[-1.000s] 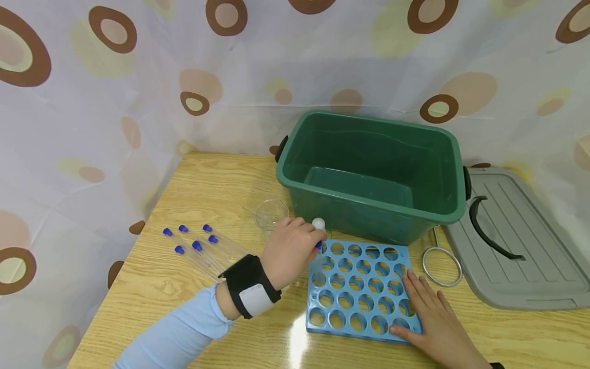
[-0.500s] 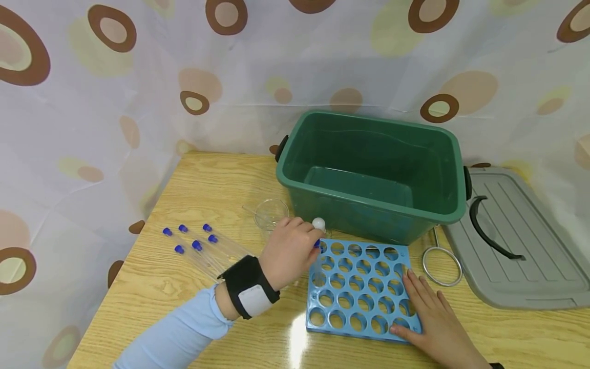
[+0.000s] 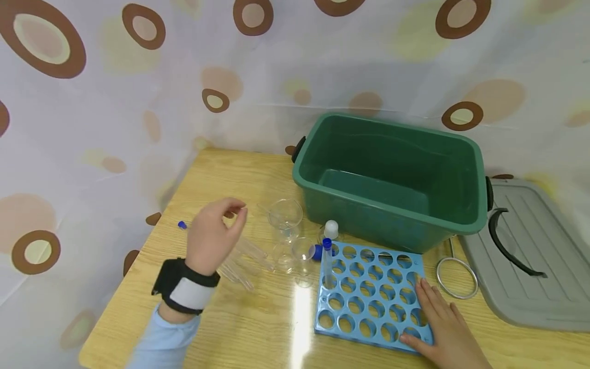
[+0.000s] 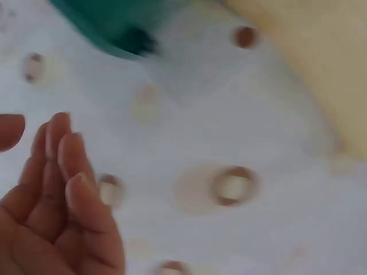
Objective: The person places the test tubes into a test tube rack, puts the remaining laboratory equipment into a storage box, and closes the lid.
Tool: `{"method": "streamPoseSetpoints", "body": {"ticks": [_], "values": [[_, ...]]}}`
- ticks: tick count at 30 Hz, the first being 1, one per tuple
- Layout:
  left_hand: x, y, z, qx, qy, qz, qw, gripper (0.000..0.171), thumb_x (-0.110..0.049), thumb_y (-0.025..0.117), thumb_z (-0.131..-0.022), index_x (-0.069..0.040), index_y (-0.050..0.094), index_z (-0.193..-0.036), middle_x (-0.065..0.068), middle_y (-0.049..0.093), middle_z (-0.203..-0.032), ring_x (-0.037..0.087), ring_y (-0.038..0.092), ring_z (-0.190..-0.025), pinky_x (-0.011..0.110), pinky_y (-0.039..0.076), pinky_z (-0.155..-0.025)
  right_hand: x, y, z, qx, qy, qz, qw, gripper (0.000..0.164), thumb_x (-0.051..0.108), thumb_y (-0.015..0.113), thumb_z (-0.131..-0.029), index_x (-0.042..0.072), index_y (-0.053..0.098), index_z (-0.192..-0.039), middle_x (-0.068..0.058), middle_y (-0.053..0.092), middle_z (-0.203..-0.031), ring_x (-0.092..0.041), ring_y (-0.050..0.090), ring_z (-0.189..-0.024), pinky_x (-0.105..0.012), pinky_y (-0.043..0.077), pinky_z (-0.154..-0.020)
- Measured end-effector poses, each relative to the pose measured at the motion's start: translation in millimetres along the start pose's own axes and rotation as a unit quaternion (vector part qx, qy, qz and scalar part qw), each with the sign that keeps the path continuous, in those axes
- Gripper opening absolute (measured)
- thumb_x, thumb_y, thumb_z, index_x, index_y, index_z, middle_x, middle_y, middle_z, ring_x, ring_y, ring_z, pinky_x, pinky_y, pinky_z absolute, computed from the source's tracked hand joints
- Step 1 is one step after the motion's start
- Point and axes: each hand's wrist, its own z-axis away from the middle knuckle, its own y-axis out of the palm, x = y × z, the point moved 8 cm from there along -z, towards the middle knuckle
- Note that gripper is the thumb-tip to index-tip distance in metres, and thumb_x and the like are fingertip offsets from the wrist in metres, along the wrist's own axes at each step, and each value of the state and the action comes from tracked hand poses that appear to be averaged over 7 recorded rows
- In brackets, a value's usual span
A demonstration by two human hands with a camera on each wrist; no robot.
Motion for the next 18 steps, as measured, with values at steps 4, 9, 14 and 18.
{"method": "streamPoseSetpoints", "body": {"ticks": [4, 9, 14, 18], "values": [[77.4, 21.0, -12.2, 0.110, -0.154, -0.058, 0.9802, 0.026, -0.024, 0.057, -0.091, -0.005, 0.068, -0.105, 0.013, 0.070, -0.095, 0.026, 0.064, -0.075, 0.033, 0.047, -0.056, -1.5, 0.4, 0.3, 0.003, 0.004, 0.001, 1.000, 0.103, 0.048, 0.073, -0.074, 0.016, 0.013, -0.151, -0.007, 0.013, -0.158, 0.019, -0.017, -0.129, -0.068, 0.028, -0.091], [126.5, 57.3, -18.8, 0.253, -0.221, -0.146, 0.9304, 0.035, -0.029, 0.053, -0.092, 0.000, 0.066, -0.107, 0.018, 0.069, -0.101, 0.029, 0.065, -0.079, 0.039, 0.051, -0.063, -3.2, 0.0, 2.1, 0.004, 0.008, -0.003, 1.000, 0.102, 0.049, 0.072, -0.074, 0.016, 0.014, -0.151, -0.006, 0.012, -0.158, 0.016, -0.017, -0.132, -0.068, 0.027, -0.092], [145.3, 74.7, -20.8, 0.307, -0.240, -0.197, 0.8995, 0.037, -0.028, 0.051, -0.092, -0.003, 0.061, -0.068, 0.011, 0.063, -0.071, 0.023, 0.057, -0.063, 0.036, 0.046, -0.057, 0.1, -1.1, 2.0, -0.010, -0.001, -0.006, 1.000, 0.102, 0.049, 0.073, -0.073, 0.015, 0.015, -0.151, -0.002, 0.009, -0.159, 0.010, -0.014, -0.137, -0.069, 0.025, -0.093], [144.7, 82.4, -16.9, 0.327, -0.233, -0.194, 0.8950, 0.041, -0.024, 0.050, -0.091, -0.009, 0.049, -0.052, 0.005, 0.052, -0.056, 0.018, 0.047, -0.052, 0.031, 0.039, -0.050, 1.0, -2.1, 3.1, -0.013, 0.001, -0.008, 1.000, 0.102, 0.049, 0.072, -0.074, 0.015, 0.016, -0.151, -0.001, 0.007, -0.159, 0.002, -0.011, -0.141, -0.070, 0.023, -0.096]]}}
